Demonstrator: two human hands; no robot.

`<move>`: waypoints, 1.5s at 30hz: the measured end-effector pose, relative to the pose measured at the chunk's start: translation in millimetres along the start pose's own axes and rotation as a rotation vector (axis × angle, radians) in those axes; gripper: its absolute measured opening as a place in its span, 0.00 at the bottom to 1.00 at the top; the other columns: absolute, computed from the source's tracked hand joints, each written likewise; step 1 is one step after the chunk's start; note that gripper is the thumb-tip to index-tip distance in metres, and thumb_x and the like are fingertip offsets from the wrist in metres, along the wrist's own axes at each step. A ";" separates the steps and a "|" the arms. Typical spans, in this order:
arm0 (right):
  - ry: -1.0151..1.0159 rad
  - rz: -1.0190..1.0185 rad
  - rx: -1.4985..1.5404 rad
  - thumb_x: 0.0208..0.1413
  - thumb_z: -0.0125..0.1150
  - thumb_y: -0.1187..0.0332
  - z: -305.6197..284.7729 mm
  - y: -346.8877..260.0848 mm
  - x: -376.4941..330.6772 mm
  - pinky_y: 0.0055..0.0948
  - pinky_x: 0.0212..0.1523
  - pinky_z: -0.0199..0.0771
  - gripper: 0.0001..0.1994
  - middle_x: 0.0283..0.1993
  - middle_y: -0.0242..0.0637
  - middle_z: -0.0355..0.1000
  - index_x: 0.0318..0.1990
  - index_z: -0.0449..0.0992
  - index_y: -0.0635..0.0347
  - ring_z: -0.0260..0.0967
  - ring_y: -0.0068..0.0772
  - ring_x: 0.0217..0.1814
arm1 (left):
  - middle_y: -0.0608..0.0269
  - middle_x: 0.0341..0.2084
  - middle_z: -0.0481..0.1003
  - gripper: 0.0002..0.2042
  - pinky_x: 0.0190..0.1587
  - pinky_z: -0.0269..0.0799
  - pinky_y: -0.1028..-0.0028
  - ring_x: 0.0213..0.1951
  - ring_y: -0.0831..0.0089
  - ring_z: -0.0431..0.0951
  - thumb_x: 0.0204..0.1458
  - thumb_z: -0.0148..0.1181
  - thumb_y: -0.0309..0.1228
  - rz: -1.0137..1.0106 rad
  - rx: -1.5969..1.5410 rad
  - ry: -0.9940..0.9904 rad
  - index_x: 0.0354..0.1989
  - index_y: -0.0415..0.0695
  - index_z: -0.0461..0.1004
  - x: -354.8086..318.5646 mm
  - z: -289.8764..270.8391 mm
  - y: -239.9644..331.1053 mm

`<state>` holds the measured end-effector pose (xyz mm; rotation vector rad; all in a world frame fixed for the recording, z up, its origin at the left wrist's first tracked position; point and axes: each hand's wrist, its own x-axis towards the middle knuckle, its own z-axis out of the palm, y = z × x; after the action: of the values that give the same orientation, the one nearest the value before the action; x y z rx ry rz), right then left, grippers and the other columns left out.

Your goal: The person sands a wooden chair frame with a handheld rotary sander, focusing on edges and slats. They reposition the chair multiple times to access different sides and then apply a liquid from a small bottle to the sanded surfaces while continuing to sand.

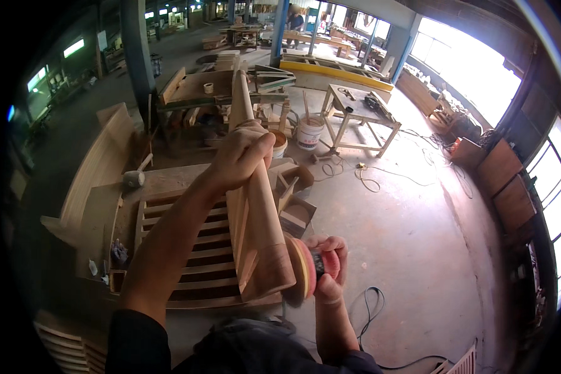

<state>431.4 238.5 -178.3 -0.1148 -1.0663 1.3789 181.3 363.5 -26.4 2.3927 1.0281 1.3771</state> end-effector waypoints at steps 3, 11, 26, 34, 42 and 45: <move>-0.040 -0.009 -0.069 0.55 0.75 0.55 6.2 -2.5 6.0 0.41 0.67 0.61 0.32 0.60 0.49 0.65 0.59 0.64 0.60 0.63 0.41 0.63 | 0.61 0.20 0.69 0.24 0.55 0.67 0.61 0.32 0.62 0.72 0.71 0.41 0.33 0.085 -0.038 0.071 0.17 0.43 0.67 -0.2 4.1 -3.7; -0.346 0.044 -0.692 0.52 0.78 0.64 32.0 -102.9 88.1 0.37 0.58 0.70 0.23 0.51 0.44 0.73 0.50 0.74 0.64 0.72 0.39 0.54 | 0.56 0.20 0.71 0.13 0.45 0.70 0.54 0.29 0.51 0.74 0.64 0.50 0.29 0.357 0.095 0.239 0.24 0.42 0.69 -2.9 17.9 -23.1; -1.662 0.526 -2.379 0.57 0.69 0.63 250.7 -66.4 127.0 0.36 0.36 0.81 0.09 0.39 0.34 0.84 0.43 0.88 0.52 0.84 0.39 0.42 | 0.49 0.19 0.76 0.15 0.44 0.73 0.56 0.29 0.51 0.78 0.55 0.60 0.35 0.274 -0.172 0.020 0.19 0.39 0.76 25.9 32.1 -31.6; -2.040 0.681 -2.382 0.58 0.70 0.66 286.8 -27.1 119.4 0.37 0.44 0.84 0.14 0.51 0.34 0.84 0.51 0.87 0.51 0.82 0.32 0.54 | 0.47 0.24 0.79 0.16 0.45 0.74 0.55 0.34 0.52 0.82 0.56 0.59 0.38 0.170 -0.233 -0.036 0.25 0.37 0.81 16.5 13.9 -48.9; -1.450 0.110 -2.415 0.58 0.67 0.67 255.4 -75.9 134.2 0.36 0.39 0.85 0.05 0.34 0.36 0.82 0.34 0.83 0.57 0.85 0.35 0.42 | 0.52 0.19 0.77 0.16 0.43 0.73 0.55 0.30 0.54 0.80 0.55 0.57 0.37 0.146 -0.091 -0.048 0.19 0.39 0.77 8.9 0.5 -50.0; -1.168 0.614 -2.425 0.54 0.72 0.61 265.3 -100.9 153.0 0.47 0.47 0.83 0.16 0.50 0.41 0.83 0.49 0.86 0.53 0.82 0.42 0.54 | 0.53 0.16 0.75 0.17 0.44 0.72 0.55 0.28 0.51 0.77 0.55 0.55 0.36 0.212 -0.096 -0.008 0.16 0.40 0.73 12.9 15.0 -40.9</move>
<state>303.4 205.0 115.8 -1.5580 -3.2584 -0.4816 178.5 404.6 -45.5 2.4911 0.7048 1.4457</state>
